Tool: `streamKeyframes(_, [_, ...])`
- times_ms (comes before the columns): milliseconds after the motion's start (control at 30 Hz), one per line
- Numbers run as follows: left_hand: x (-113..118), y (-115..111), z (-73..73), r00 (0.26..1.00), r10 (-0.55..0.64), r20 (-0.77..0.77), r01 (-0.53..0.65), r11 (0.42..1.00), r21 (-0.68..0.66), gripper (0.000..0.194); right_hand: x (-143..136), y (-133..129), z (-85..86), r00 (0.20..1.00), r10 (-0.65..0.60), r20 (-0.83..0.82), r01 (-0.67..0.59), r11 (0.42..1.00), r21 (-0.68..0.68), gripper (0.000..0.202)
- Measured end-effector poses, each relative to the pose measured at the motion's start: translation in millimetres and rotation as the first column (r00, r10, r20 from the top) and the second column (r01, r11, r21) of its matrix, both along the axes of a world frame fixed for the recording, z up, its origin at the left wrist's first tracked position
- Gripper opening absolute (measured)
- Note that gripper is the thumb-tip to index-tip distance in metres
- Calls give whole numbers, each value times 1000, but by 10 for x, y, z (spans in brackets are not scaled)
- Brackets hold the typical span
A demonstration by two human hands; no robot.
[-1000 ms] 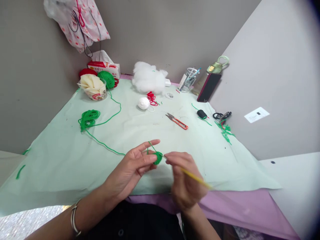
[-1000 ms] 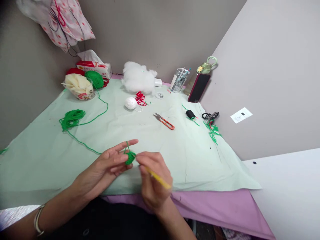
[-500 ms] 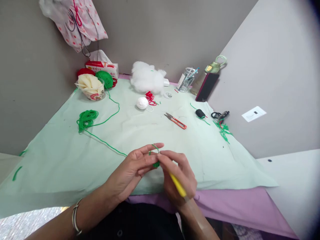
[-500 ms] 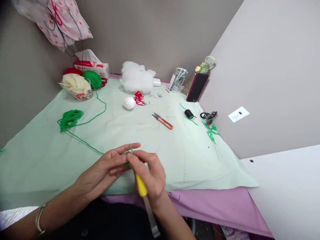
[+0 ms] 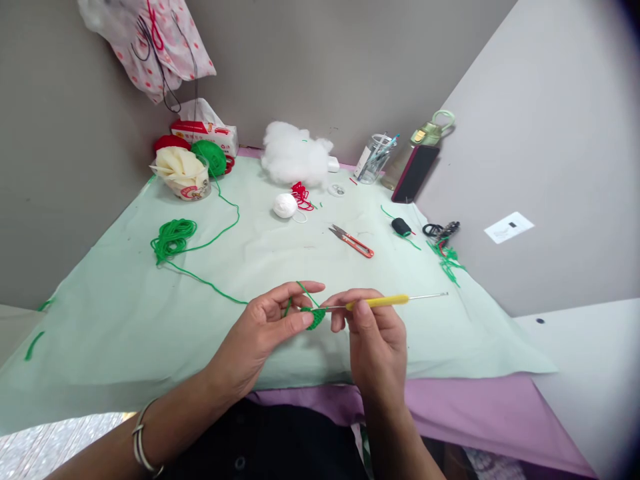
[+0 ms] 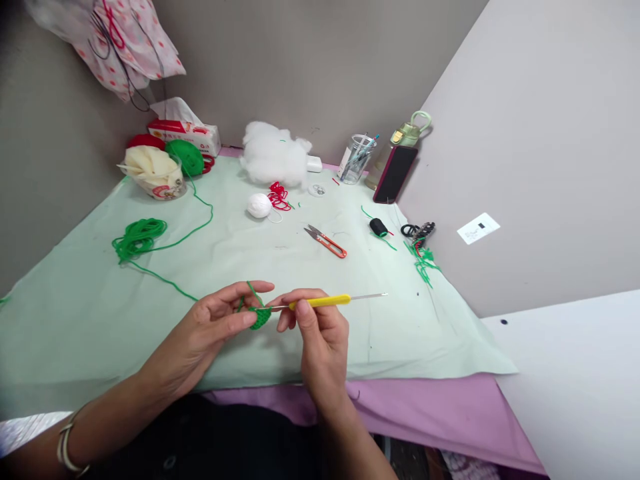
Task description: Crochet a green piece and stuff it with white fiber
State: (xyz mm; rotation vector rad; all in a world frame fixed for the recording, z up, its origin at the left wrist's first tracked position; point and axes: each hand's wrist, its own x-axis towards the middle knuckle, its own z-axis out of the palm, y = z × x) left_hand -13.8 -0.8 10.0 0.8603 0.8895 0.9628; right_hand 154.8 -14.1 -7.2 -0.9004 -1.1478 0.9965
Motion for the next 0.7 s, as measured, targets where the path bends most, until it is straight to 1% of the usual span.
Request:
streamKeyframes(67, [-21,4,-1,1000,1,-13,-1,1000,18,30,8,-13,33,1000,4,21,-4,1000,17,23])
streamKeyframes(100, [-26,3,-2,1000,2,-26,-1,999,35,29,11,-27,54,998,-16,66,14,999,35,23])
streamKeyframes(167, [-22,-7,1,997,22,-75,-15,996,90,28,16,-64,81,971,-84,224,65,994,93,23])
streamKeyframes(233, [1,-26,10,984,76,-159,-52,987,152,26,13,-101,67,889,-167,426,79,973,218,25])
streamKeyframes(267, [17,-37,16,975,112,-194,-78,982,174,26,6,-114,41,828,-215,518,58,952,302,27])
streamKeyframes(300, [33,-46,21,968,139,-208,-101,978,183,28,-4,-122,6,761,-276,586,29,918,395,31])
streamKeyframes(333, [49,-52,25,971,148,-190,-115,978,171,32,-18,-125,-33,699,-348,625,5,876,482,35])
streamKeyframes(367, [60,-52,27,982,128,-136,-110,985,130,37,-33,-124,-71,649,-418,636,-5,834,552,39])
streamKeyframes(400, [66,-46,28,995,84,-52,-81,995,59,43,-47,-122,-100,623,-474,622,8,800,600,41])
streamKeyframes(433, [66,-35,28,998,30,48,-28,999,-27,47,-59,-118,-115,630,-495,599,35,788,614,41])
streamKeyframes(467, [59,-19,26,990,-14,142,29,994,-107,49,-66,-114,-115,672,-480,564,73,801,595,38])
streamKeyframes(500, [48,0,24,976,-40,214,77,983,-168,48,-70,-109,-100,739,-440,511,117,830,545,35])
streamKeyframes(533, [34,17,22,966,-45,256,100,973,-207,45,-70,-102,-73,809,-389,440,158,866,475,31])
streamKeyframes(567, [21,32,20,961,-36,273,99,970,-220,43,-68,-94,-40,873,-336,353,186,899,396,29])
streamKeyframes(600, [12,40,19,962,-21,271,82,974,-213,42,-66,-84,-6,920,-285,269,195,928,318,27])
streamKeyframes(667, [11,38,18,970,-6,242,47,985,-165,41,-66,-62,45,967,-189,170,152,966,211,24])
streamKeyframes(700, [20,29,18,976,-5,220,35,990,-133,42,-69,-53,56,975,-143,168,111,976,186,23])
